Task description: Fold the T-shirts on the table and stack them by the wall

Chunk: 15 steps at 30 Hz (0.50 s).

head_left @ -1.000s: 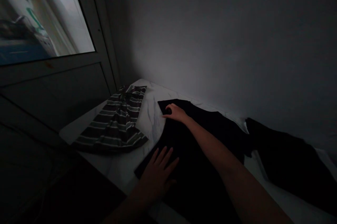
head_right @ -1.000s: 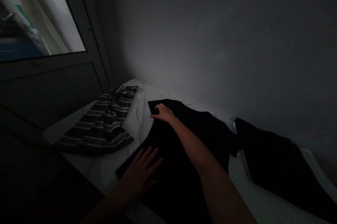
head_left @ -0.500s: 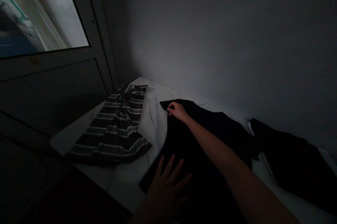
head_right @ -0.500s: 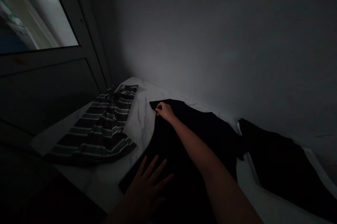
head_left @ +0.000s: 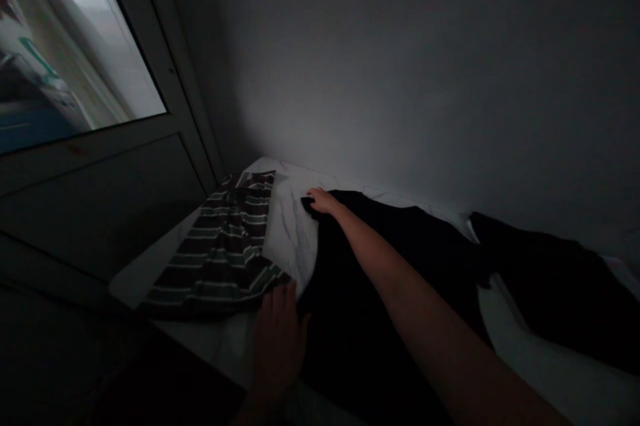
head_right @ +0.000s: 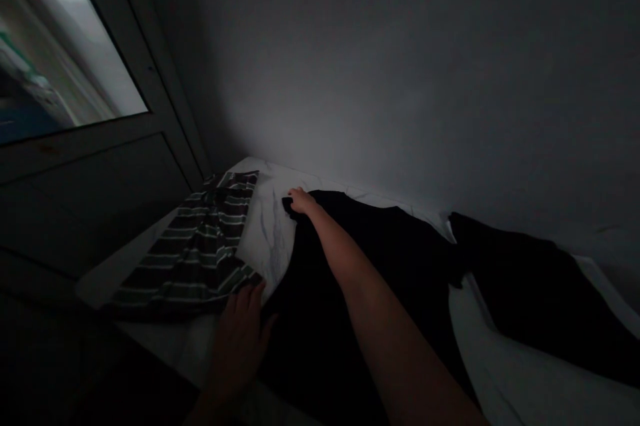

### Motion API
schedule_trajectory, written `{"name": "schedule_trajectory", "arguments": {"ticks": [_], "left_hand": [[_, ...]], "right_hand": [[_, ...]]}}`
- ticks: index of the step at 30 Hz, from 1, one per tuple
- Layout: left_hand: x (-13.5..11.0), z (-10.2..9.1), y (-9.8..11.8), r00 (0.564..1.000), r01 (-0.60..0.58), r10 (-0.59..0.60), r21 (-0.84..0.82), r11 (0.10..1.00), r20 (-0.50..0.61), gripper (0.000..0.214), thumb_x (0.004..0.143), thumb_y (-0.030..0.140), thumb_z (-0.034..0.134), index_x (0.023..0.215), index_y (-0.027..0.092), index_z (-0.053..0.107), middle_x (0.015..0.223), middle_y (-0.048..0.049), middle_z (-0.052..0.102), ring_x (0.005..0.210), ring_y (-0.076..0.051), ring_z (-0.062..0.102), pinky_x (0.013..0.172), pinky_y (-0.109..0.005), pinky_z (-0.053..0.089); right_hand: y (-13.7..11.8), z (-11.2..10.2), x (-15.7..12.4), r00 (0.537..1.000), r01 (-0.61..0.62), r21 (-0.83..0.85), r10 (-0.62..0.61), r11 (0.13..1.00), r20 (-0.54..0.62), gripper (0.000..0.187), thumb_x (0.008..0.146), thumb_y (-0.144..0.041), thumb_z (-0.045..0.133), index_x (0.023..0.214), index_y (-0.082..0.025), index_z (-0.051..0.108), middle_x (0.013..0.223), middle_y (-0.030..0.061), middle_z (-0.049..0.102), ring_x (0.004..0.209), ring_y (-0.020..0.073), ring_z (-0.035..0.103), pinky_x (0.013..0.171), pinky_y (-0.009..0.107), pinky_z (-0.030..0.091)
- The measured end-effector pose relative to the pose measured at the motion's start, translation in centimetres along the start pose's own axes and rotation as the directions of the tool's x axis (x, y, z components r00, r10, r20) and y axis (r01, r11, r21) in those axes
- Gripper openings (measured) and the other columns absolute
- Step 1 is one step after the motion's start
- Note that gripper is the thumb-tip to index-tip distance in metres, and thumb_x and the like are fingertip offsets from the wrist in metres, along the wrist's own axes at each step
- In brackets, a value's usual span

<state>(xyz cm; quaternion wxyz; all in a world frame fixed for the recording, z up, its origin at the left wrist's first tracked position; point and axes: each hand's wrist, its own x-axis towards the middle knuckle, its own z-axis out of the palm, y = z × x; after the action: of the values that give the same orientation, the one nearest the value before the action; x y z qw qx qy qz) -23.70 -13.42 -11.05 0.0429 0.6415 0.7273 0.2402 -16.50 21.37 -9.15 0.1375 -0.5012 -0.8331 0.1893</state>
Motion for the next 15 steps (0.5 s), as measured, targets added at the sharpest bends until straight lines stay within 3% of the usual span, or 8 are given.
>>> {"name": "schedule_trajectory", "arguments": {"ticks": [4, 8, 11, 15], "left_hand": [[0.2, -1.0, -0.4, 0.99, 0.098, -0.1, 0.03, 0.995, 0.095, 0.029, 0.091, 0.02, 0.059, 0.119, 0.015, 0.062, 0.112, -0.0108, 0.068, 0.105, -0.028, 0.061, 0.087, -0.043, 0.049], [0.0, -1.7, 0.2, 0.972, 0.115, -0.103, -0.049, 0.992, 0.213, 0.008, 0.088, 0.016, 0.057, 0.089, 0.017, 0.065, 0.093, -0.007, 0.068, 0.096, -0.026, 0.061, 0.088, -0.042, 0.046], [-0.7, -1.8, 0.9, 0.983, 0.072, -0.039, -0.183, 0.98, 0.181, 0.015, 0.081, 0.009, 0.052, 0.086, 0.019, 0.061, 0.093, -0.0059, 0.064, 0.095, -0.025, 0.059, 0.085, -0.04, 0.047], [-2.4, -1.2, 2.8, 0.979, -0.137, 0.188, -0.419, 0.897, 0.083, 0.033, 0.066, 0.0, 0.047, 0.088, 0.022, 0.057, 0.094, -0.0044, 0.062, 0.092, -0.022, 0.057, 0.081, -0.037, 0.049]], "right_hand": [[0.7, 0.8, -0.7, 0.992, 0.005, 0.096, 0.007, 0.995, -0.127, 0.021, 0.069, -0.006, 0.065, 0.085, -0.018, 0.069, 0.101, 0.0079, 0.069, 0.097, 0.0196, 0.064, 0.092, 0.03, 0.048], [3.1, -1.0, -1.3, 0.934, -0.023, 0.251, 0.11, 0.968, -0.339, 0.017, 0.072, -0.015, 0.058, 0.087, -0.018, 0.066, 0.099, 0.0072, 0.069, 0.098, 0.0202, 0.063, 0.093, 0.034, 0.049], [6.2, -3.7, -2.3, 0.857, -0.04, 0.382, 0.228, 0.923, -0.461, 0.028, 0.074, -0.022, 0.051, 0.098, -0.019, 0.064, 0.097, 0.0054, 0.07, 0.092, 0.0197, 0.064, 0.085, 0.034, 0.052], [11.0, -7.3, -5.3, 0.764, -0.055, 0.492, 0.354, 0.869, -0.539, 0.029, 0.07, -0.027, 0.049, 0.094, -0.019, 0.063, 0.085, 0.0041, 0.07, 0.083, 0.0205, 0.065, 0.076, 0.032, 0.053]]}}
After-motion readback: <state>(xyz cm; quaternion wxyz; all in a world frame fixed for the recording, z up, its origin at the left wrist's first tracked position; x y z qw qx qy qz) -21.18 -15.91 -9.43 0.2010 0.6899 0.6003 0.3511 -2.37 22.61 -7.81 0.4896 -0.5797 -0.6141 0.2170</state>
